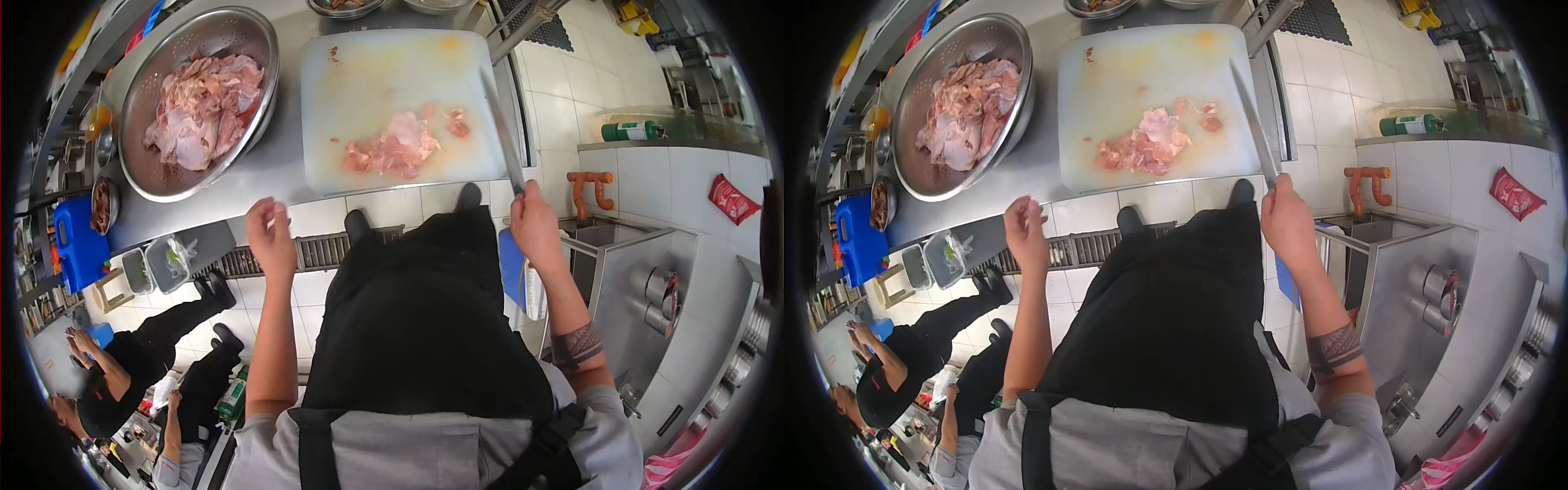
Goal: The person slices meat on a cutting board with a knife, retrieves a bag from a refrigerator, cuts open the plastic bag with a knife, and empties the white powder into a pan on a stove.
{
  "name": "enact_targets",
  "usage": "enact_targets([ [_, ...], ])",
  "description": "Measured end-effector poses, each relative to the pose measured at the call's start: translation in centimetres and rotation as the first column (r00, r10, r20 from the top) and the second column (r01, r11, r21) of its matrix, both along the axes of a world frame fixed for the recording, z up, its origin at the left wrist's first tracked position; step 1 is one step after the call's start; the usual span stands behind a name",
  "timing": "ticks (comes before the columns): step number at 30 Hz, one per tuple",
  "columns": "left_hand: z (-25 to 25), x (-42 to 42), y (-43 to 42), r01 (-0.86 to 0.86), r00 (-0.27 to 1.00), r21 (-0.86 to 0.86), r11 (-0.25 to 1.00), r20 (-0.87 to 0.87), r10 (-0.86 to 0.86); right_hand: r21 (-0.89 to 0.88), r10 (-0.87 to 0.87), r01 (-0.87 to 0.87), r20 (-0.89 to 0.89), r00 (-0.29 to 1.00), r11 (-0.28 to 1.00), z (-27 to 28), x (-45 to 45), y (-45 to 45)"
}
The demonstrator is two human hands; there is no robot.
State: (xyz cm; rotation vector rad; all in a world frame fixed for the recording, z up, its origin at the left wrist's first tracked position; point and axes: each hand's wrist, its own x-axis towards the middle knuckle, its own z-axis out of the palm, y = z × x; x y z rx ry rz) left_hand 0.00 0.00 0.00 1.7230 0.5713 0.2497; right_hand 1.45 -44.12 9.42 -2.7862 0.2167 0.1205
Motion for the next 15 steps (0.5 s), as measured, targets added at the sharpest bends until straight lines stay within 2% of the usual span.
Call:
enact_targets([
  [2,2.0,1.8,-5.1,0.122,0.973,0.276,0.953,0.158,-0.17,-0.105,0.03,-0.046,-0.145,0.989,0.993,1.1,0.1,-2.0],
  [3,6.5,0.6,0.8,0.178,0.958,0.431,0.885,0.13,-0.256,0.065,0.072,-0.062,-0.166,0.983,0.996,-2.3,-1.5,4.3],
  [6,5.5,5.5,-6.2,0.318,0.878,0.477,0.819,0.177,-0.444,0.008,0.06,-0.06,-0.054,0.997,0.998,-0.8,0.6,1.2],
  [7,5.6,7.2,-7.9,0.353,0.838,0.529,0.772,0.187,-0.512,0.004,0.061,-0.061,-0.115,0.991,0.998,-0.6,1.4,1.0],
  [9,5.1,8.4,-10.7,0.433,0.805,0.607,0.666,0.072,-0.589,0.025,0.074,-0.07,-0.204,0.976,0.997,-0.4,1.5,1.0],
  [10,5.1,8.9,-12.1,0.446,0.807,0.605,0.66,0.047,-0.588,0.09,0.137,-0.125,-0.147,0.98,0.988,-0.1,1.0,1.5],
  [11,5.2,9.8,-13.4,0.52,0.776,0.614,0.594,-0.049,-0.629,0.15,0.192,-0.179,-0.078,0.978,0.972,0.1,0.8,2.2],
  [12,5.0,11.1,-14.7,0.585,0.736,0.618,0.525,-0.134,-0.663,0.145,0.247,-0.228,-0.129,0.96,0.963,0.5,1.0,2.8],
  [13,4.5,12.2,-15.7,0.586,0.734,0.621,0.521,-0.135,-0.665,0.147,0.244,-0.225,-0.126,0.961,0.963,0.8,1.3,3.4],
  [15,3.2,13.0,-16.9,0.557,0.724,0.738,0.382,-0.206,-0.658,0.157,0.313,-0.277,-0.303,0.9,0.948,1.1,1.3,4.7],
])
